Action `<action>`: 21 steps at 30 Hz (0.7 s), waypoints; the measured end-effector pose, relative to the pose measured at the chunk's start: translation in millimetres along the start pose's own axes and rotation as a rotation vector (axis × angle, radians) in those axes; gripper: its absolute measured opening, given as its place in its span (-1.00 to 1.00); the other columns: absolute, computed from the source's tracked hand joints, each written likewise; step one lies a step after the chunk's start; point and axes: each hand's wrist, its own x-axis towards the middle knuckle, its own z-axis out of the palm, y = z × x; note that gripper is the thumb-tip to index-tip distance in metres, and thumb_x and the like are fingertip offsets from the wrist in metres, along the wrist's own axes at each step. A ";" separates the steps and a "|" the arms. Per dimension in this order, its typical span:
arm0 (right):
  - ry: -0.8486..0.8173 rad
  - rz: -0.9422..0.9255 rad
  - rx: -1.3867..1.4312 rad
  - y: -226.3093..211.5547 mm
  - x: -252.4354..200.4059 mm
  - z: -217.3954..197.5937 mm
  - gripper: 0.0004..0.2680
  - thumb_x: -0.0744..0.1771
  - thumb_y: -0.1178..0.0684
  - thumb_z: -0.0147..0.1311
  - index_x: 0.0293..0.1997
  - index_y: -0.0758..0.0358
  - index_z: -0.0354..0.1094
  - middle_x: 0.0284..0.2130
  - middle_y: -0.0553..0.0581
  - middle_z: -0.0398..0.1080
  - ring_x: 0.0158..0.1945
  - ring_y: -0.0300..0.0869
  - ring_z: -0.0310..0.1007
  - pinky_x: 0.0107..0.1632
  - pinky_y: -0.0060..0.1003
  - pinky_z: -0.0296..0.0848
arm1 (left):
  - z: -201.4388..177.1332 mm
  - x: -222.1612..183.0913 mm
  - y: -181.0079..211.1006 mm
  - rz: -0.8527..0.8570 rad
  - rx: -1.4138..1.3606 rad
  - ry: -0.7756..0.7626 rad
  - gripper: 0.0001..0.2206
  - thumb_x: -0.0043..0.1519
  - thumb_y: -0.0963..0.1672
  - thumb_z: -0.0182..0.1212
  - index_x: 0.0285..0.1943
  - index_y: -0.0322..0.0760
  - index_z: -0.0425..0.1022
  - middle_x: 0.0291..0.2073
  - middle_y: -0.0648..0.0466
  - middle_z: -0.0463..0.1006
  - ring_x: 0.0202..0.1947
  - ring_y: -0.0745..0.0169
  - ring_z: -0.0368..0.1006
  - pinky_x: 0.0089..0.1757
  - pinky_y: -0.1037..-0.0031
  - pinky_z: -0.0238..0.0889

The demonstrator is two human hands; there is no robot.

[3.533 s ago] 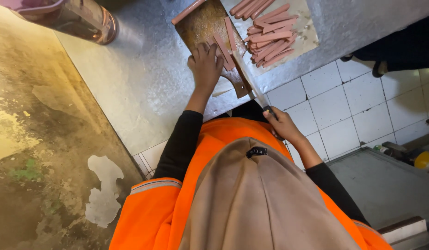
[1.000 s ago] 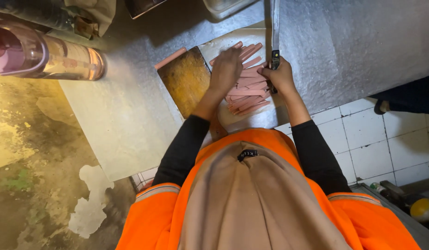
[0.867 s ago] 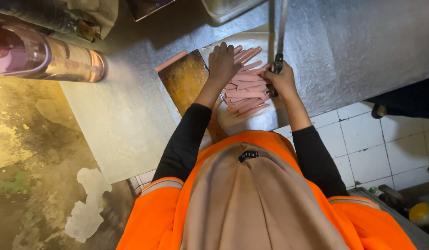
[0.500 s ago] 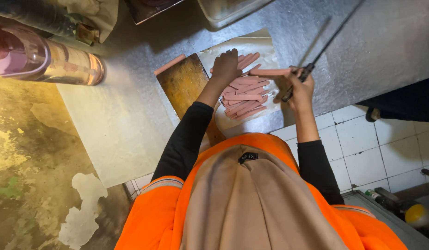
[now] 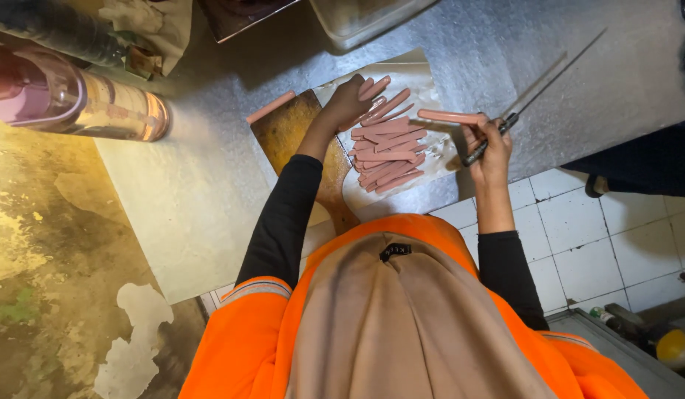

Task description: Slicing sausages into thin strips on a cutting board.

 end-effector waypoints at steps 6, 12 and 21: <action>0.004 0.038 0.010 17.4 11.9 4.5 -0.79 0.29 0.24 0.22 -0.38 0.08 0.17 -0.31 0.05 0.49 -0.15 -0.12 0.64 0.10 -0.15 0.72 | 1.5 2.1 5.5 0.023 0.115 -0.089 -0.59 0.13 -0.16 0.33 0.13 -0.46 0.38 0.01 -0.42 0.54 0.13 -0.46 0.45 0.07 0.04 0.34; 0.018 0.056 0.018 16.4 13.4 22.9 -0.79 0.29 0.24 0.25 -0.38 0.09 0.19 -0.29 0.07 0.48 -0.14 -0.12 0.62 0.14 -0.11 0.71 | -4.3 -3.8 10.4 0.139 0.221 -0.149 -0.66 0.18 -0.21 0.24 0.14 -0.51 0.43 -0.05 -0.43 0.54 0.05 -0.52 0.48 0.03 -0.01 0.36; 0.028 0.077 0.019 20.0 13.8 21.3 -0.79 0.28 0.24 0.25 -0.37 0.10 0.20 -0.27 0.07 0.48 -0.14 -0.13 0.61 0.16 -0.11 0.70 | 2.1 2.0 -12.2 0.112 0.322 -0.103 -0.61 0.21 -0.13 0.27 0.19 -0.24 0.27 -0.09 -0.27 0.56 0.00 -0.40 0.52 -0.04 -0.04 0.39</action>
